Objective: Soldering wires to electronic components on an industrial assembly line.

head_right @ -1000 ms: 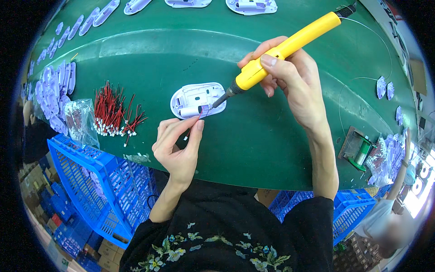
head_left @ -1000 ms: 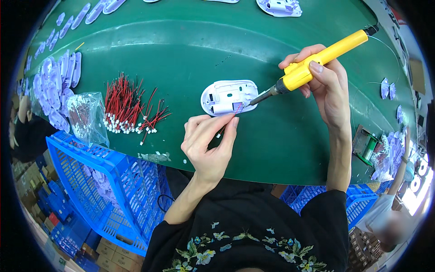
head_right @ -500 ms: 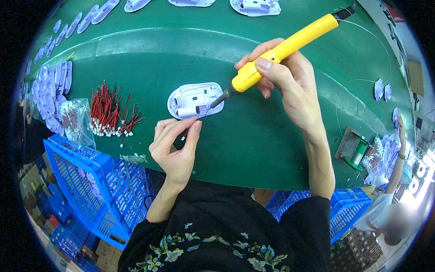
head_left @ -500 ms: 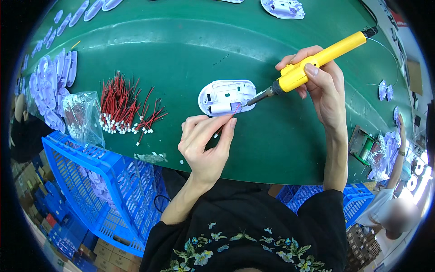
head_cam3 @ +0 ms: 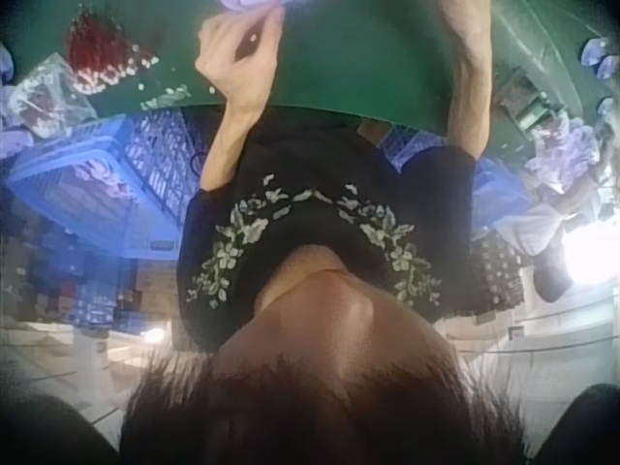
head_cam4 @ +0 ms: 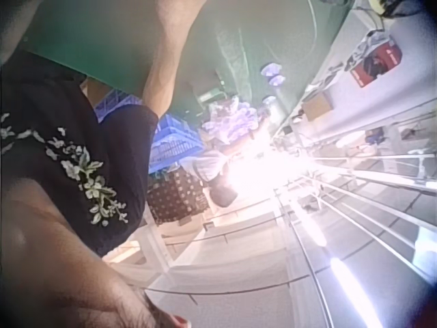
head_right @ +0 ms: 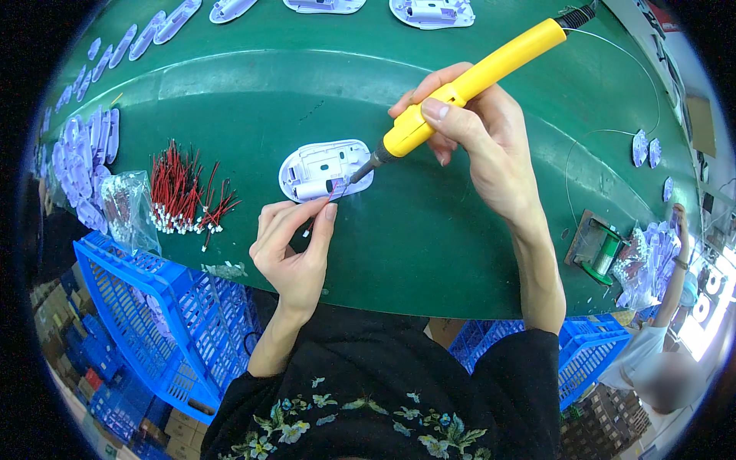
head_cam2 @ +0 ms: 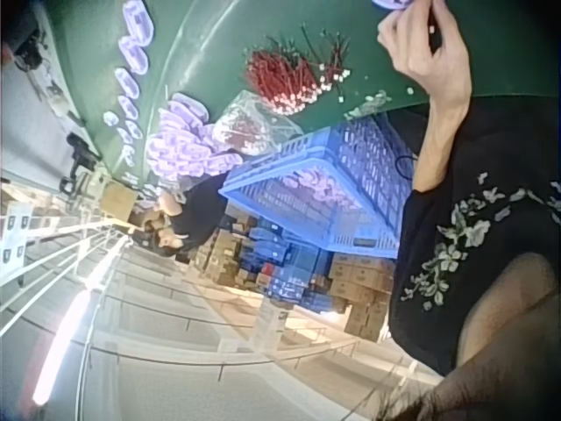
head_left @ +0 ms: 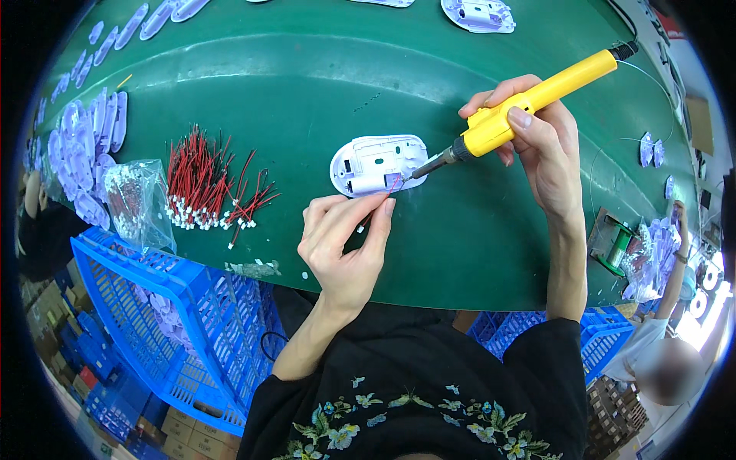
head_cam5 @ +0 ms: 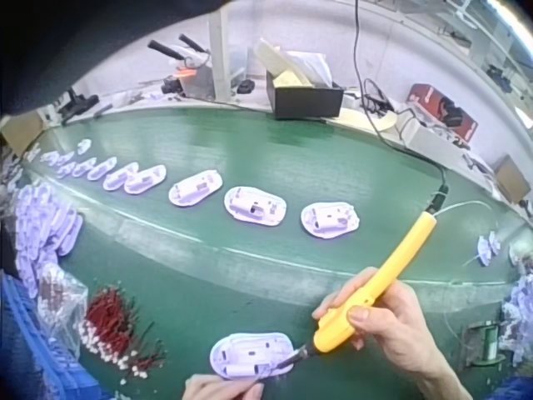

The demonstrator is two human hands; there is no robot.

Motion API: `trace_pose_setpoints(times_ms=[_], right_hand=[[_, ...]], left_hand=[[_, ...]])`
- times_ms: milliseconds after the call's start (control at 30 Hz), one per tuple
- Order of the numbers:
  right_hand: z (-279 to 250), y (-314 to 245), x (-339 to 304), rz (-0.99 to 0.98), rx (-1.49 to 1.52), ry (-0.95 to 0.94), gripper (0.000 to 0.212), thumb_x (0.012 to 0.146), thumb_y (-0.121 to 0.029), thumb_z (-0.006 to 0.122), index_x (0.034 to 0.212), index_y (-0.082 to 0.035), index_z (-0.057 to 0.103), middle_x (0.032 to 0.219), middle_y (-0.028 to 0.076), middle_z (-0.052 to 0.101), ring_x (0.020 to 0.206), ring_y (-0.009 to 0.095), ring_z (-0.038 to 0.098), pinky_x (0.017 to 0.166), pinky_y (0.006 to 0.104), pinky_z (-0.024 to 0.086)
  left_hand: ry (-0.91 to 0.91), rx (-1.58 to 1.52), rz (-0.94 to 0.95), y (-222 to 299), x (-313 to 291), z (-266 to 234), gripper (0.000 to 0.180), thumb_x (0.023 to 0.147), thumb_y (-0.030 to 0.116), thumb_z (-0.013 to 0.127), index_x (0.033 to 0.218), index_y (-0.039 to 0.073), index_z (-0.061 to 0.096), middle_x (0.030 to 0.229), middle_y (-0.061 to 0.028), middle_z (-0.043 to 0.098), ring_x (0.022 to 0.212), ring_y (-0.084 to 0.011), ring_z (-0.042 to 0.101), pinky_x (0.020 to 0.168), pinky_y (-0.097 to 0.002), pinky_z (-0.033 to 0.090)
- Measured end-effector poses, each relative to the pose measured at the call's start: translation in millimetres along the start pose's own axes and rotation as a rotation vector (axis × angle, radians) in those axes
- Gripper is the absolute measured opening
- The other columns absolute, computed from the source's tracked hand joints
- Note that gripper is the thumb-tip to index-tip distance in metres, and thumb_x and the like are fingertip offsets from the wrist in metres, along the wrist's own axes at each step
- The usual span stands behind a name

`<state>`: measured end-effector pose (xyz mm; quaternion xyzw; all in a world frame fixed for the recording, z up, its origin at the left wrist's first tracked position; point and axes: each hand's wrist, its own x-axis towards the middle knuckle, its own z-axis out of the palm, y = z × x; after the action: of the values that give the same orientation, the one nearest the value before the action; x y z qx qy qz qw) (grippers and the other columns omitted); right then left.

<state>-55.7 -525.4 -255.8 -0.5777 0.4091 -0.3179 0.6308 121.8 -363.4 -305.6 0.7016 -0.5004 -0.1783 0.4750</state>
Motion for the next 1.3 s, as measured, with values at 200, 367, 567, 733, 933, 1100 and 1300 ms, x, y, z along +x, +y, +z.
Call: trace_pose_setpoints(times_ms=[200, 367, 567, 733, 933, 1100, 1300], right_hand=[[-4.8, -6.0, -0.1, -0.009, 0.029, 0.024, 0.026, 0.095, -0.023, 0.058, 0.109, -0.002, 0.061, 0.102, 0.016, 0.072, 0.064, 0.007, 0.053, 0.057, 0.0202, 0.045], [-8.8, -8.8, 0.3, -0.032, 0.038, 0.033, 0.027, 0.096, -0.025, 0.056, 0.109, -0.002, 0.061, 0.102, 0.018, 0.072, 0.065, 0.007, 0.053, 0.057, 0.0201, 0.045], [-1.4, -16.5, -1.8, -0.035, 0.12, 0.021, 0.029, 0.098, -0.025, 0.051, 0.111, -0.001, 0.059, 0.105, 0.023, 0.07, 0.069, 0.01, 0.055, 0.061, 0.0223, 0.047], [23.5, -21.4, 6.9, -0.081, 0.121, -0.004, 0.027, 0.098, -0.021, 0.051, 0.112, 0.001, 0.057, 0.106, 0.024, 0.069, 0.071, 0.012, 0.057, 0.062, 0.0244, 0.048], [55.1, -12.1, 28.1, -0.024, 0.138, -0.052, 0.024, 0.097, -0.019, 0.056, 0.109, 0.002, 0.059, 0.102, 0.021, 0.071, 0.064, 0.01, 0.053, 0.06, 0.0234, 0.048], [63.4, -4.8, 32.2, -0.02, 0.137, -0.032, 0.024, 0.096, -0.018, 0.06, 0.108, 0.002, 0.059, 0.103, 0.021, 0.071, 0.065, 0.008, 0.053, 0.06, 0.0236, 0.048], [69.0, -0.7, 33.1, 0.007, 0.097, -0.034, 0.023, 0.096, -0.018, 0.059, 0.108, 0.001, 0.059, 0.103, 0.021, 0.071, 0.065, 0.008, 0.053, 0.06, 0.0235, 0.048]], left_hand=[[0.0, -0.007, 0.002, 0.1, 0.2, 0.9, 0.018, 0.075, -0.006, 0.081, 0.092, -0.001, 0.077, 0.082, -0.0073, 0.073, 0.078, -0.0176, 0.061, 0.069, -0.0287, 0.048], [0.002, -0.004, 0.006, 0.9, 1.2, 0.7, 0.018, 0.075, -0.006, 0.081, 0.092, -0.001, 0.077, 0.082, -0.0072, 0.073, 0.079, -0.0175, 0.061, 0.069, -0.0288, 0.048], [0.13, 0.093, 0.083, -5.2, -2.2, -6.7, 0.021, 0.073, -0.001, 0.083, 0.092, 0.006, 0.077, 0.083, -0.0021, 0.071, 0.076, -0.0193, 0.061, 0.07, -0.0319, 0.043], [0.194, 0.224, 0.114, -11.9, -1.8, -18.3, 0.023, 0.072, 0.002, 0.084, 0.093, 0.008, 0.077, 0.084, 0.0008, 0.069, 0.079, -0.0189, 0.059, 0.072, -0.0322, 0.04], [0.211, 0.282, 0.07, -17.6, 2.2, -29.0, 0.019, 0.077, -0.003, 0.079, 0.094, 0.005, 0.077, 0.083, -0.0023, 0.069, 0.076, -0.0175, 0.059, 0.07, -0.0324, 0.041], [0.235, 0.24, 0.034, -19.9, 7.5, -29.2, 0.018, 0.078, -0.002, 0.078, 0.094, 0.004, 0.076, 0.079, -0.002, 0.066, 0.072, -0.0175, 0.057, 0.069, -0.033, 0.041], [0.238, 0.214, 0.016, -23.2, 9.1, -30.9, 0.017, 0.078, -0.002, 0.078, 0.094, 0.004, 0.075, 0.078, -0.0025, 0.065, 0.07, -0.0177, 0.056, 0.067, -0.0331, 0.041]])
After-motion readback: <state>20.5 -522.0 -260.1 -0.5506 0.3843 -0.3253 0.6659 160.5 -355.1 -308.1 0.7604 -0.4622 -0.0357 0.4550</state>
